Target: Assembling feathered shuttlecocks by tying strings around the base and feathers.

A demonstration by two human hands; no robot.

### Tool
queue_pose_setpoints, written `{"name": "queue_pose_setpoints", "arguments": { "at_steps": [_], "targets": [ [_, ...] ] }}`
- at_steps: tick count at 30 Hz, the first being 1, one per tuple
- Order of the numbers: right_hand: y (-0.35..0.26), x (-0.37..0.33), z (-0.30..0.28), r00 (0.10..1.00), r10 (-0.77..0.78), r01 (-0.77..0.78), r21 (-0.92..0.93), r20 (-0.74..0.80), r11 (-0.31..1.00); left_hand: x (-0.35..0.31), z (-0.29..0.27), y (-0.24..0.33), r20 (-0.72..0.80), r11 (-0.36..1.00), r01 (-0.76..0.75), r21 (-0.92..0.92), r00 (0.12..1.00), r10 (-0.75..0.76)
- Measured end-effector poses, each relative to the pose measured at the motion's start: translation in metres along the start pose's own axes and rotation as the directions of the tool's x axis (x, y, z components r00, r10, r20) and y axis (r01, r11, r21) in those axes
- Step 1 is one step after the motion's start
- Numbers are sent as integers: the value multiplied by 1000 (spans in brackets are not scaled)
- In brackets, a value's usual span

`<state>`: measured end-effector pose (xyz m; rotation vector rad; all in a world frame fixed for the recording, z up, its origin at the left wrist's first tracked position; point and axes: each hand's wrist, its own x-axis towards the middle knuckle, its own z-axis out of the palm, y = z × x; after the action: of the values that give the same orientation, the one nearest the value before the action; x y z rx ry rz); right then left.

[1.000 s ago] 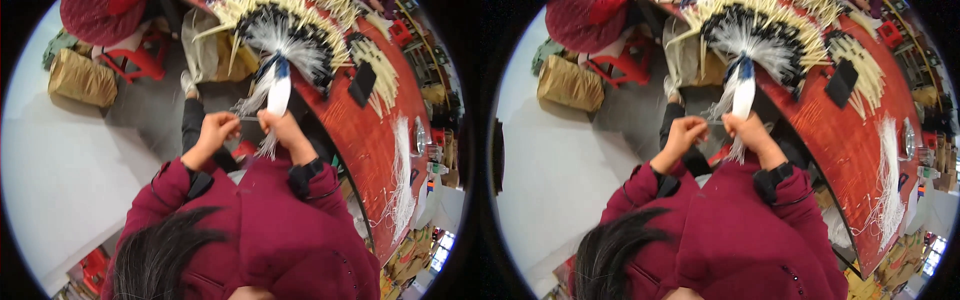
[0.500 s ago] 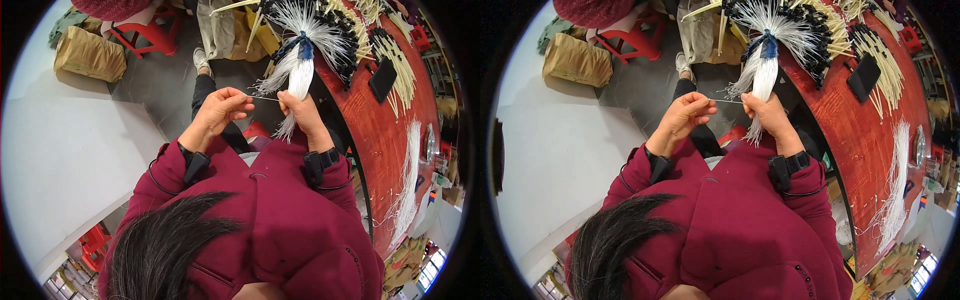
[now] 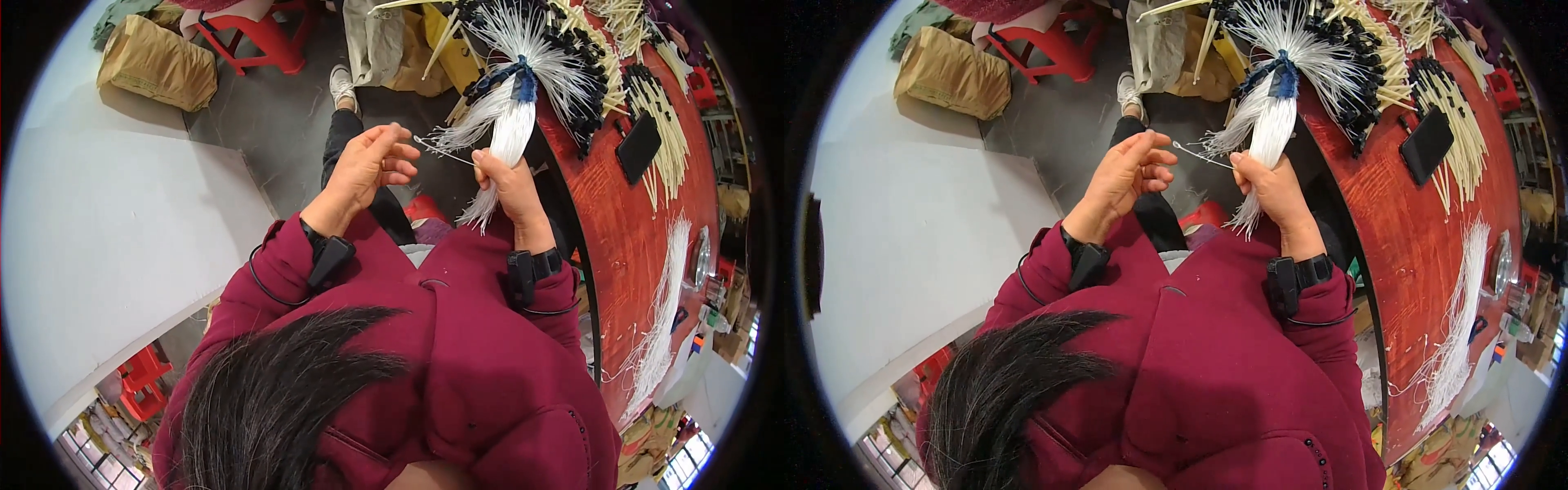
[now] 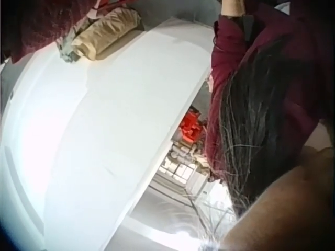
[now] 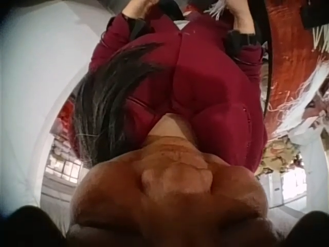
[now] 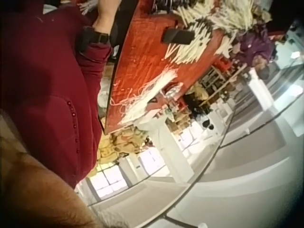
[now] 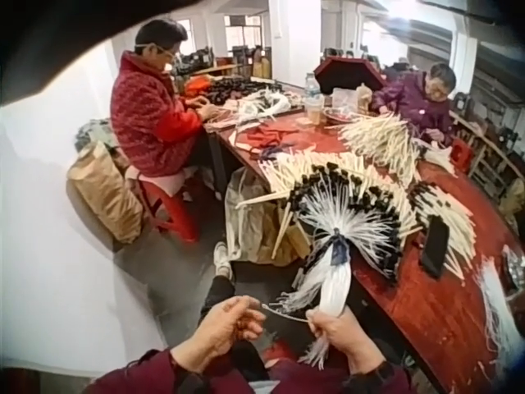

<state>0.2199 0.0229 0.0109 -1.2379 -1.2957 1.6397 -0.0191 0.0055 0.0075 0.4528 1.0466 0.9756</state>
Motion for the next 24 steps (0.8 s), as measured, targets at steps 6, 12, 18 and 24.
{"name": "queue_pose_setpoints", "arguments": {
  "at_steps": [6, 12, 18, 24],
  "targets": [
    [-2, -2, 2, 1000, 14, -14, 18, -8, 1000, -4, 11, 11, 73, 977, 50, 208, 995, -66],
    [-2, -2, 2, 999, 28, -27, 46, -19, 999, 3, 8, 5, 105, 950, -53, 307, 994, 22],
    [-2, -2, 3, 1000, 25, -25, 42, -15, 999, 10, -2, 0, 168, 923, -133, 362, 983, 76],
    [-1, -1, 2, 1000, 23, -23, 16, 7, 1000, 9, -14, 9, 104, 929, -10, 369, 994, -31]
  ]
}}
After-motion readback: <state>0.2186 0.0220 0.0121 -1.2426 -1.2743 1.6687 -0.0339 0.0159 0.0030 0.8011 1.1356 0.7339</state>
